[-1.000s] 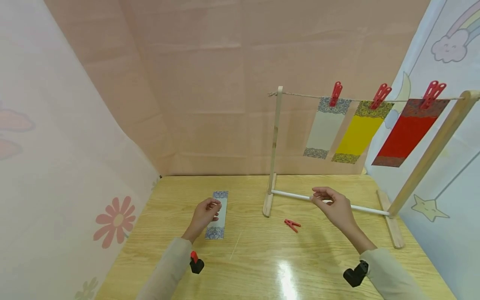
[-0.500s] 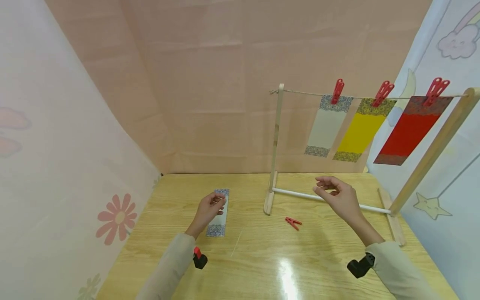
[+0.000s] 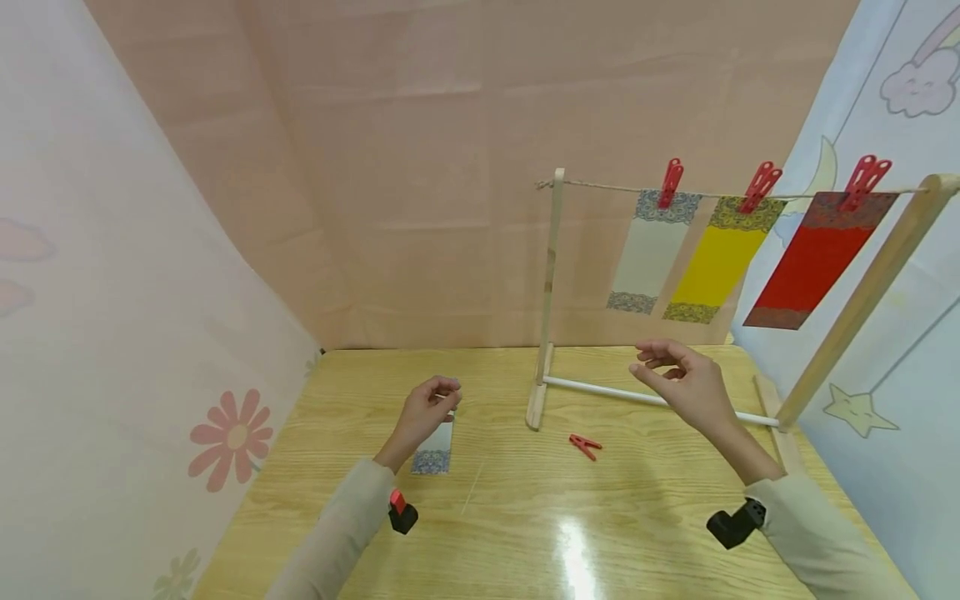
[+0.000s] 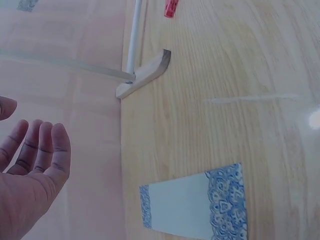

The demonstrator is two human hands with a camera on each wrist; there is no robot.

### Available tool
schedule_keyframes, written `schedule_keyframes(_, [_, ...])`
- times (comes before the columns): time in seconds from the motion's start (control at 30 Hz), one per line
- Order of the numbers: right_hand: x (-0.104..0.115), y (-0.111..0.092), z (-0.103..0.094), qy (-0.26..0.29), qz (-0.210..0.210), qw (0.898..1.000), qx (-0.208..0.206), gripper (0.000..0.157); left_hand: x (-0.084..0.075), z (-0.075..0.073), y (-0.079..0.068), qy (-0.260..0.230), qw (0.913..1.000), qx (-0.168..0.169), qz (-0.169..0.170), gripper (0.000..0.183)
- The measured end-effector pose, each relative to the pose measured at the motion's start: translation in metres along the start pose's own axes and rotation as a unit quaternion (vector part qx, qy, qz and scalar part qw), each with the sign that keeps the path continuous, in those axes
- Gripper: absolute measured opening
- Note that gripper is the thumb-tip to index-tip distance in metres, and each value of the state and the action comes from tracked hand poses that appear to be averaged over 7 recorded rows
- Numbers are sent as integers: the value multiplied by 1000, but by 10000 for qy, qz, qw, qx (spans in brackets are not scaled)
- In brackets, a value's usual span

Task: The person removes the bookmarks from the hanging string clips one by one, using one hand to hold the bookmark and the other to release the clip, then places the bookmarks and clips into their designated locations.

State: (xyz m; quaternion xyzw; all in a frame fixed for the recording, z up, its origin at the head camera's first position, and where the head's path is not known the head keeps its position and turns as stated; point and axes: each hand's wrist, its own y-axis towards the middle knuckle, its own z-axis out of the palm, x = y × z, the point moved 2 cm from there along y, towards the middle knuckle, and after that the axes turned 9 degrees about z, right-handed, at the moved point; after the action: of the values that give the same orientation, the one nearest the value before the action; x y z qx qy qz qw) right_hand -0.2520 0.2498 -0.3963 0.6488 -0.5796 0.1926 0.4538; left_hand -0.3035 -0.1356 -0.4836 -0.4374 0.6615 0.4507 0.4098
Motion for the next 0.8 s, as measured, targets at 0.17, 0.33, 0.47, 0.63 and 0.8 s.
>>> schedule_keyframes(0.17, [8,2,-3,14,-35,10000,3,27,-11,4,4,33,9999,79,55,17])
schedule_keyframes(0.33, [17,6,-9,34,-179,9998,-28,28,-24,8,9,69,9994,234,227,19])
schedule_keyframes(0.47, [25,11,-14,66,-291,9996,-26,30,-29,11,16,91,9991,243,331,19])
schedule_keyframes(0.63, [34,16,-21,40,-327,9995,-10,30,-35,17,22,37,9990,247,370,17])
schedule_keyframes(0.8, [41,20,-28,124,-459,9989,11,29,-39,23,25,-38,9986,325,404,18])
